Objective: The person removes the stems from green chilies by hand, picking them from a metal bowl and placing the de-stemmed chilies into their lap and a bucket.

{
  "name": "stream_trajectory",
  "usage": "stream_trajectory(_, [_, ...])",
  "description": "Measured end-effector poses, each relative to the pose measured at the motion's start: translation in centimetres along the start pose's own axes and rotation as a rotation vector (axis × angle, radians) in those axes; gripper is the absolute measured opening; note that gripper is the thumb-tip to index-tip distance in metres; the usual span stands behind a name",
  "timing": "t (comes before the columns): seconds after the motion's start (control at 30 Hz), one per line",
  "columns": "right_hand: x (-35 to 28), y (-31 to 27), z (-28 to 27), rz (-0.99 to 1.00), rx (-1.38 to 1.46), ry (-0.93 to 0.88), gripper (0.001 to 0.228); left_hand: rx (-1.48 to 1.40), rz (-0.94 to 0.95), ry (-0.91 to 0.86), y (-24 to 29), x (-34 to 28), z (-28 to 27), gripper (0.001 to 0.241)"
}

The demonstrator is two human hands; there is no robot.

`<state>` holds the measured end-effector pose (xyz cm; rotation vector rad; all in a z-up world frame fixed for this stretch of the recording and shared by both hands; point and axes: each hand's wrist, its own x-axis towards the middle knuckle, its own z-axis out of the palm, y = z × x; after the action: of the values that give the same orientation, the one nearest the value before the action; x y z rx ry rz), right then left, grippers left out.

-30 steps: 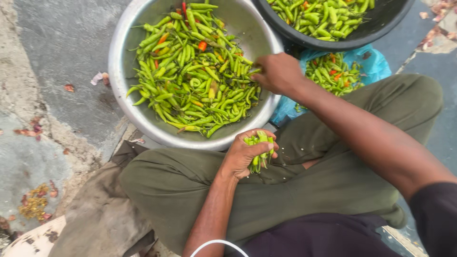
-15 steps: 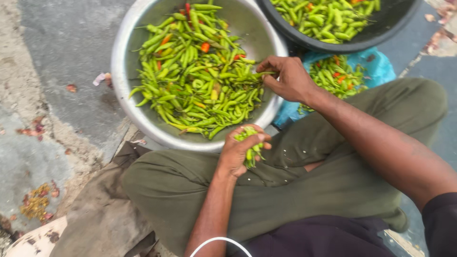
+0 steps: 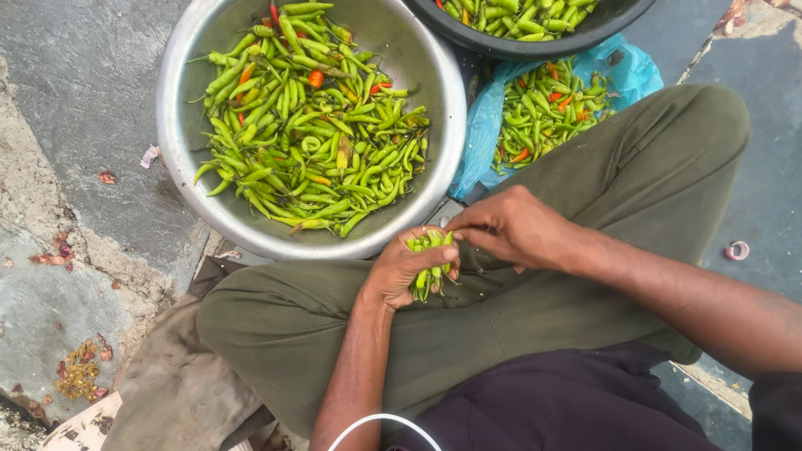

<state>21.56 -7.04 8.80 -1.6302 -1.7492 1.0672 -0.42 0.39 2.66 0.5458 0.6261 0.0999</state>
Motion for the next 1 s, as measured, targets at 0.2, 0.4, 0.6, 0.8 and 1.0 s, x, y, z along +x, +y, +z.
stream_trajectory(0.2, [1.1, 5.7, -2.8, 0.046, -0.567, 0.184, 0.019, 0.09, -0.026, -0.052, -0.8, 0.2, 1.0, 0.028])
stream_trajectory(0.4, [3.2, 8.2, -6.9, -0.009, -0.722, 0.303, 0.046, 0.043, 0.038, 0.042, 0.2, 0.5, 0.8, 0.029])
stream_trajectory(0.6, [16.3, 6.7, 1.5, -0.101, -0.451, 0.12, 0.019, 0.015, 0.053, 0.009, 0.1, 1.0, 0.3, 0.03])
stream_trajectory(0.8, [23.3, 6.7, 6.4, 0.017, -0.424, 0.119, 0.021, -0.011, 0.08, 0.046, 0.1, 0.9, -0.3, 0.029])
stream_trajectory(1.0, [19.1, 6.4, 3.6, -0.243, -0.196, 0.2, 0.024, -0.006, 0.081, 0.068, 0.2, 0.9, -0.2, 0.031])
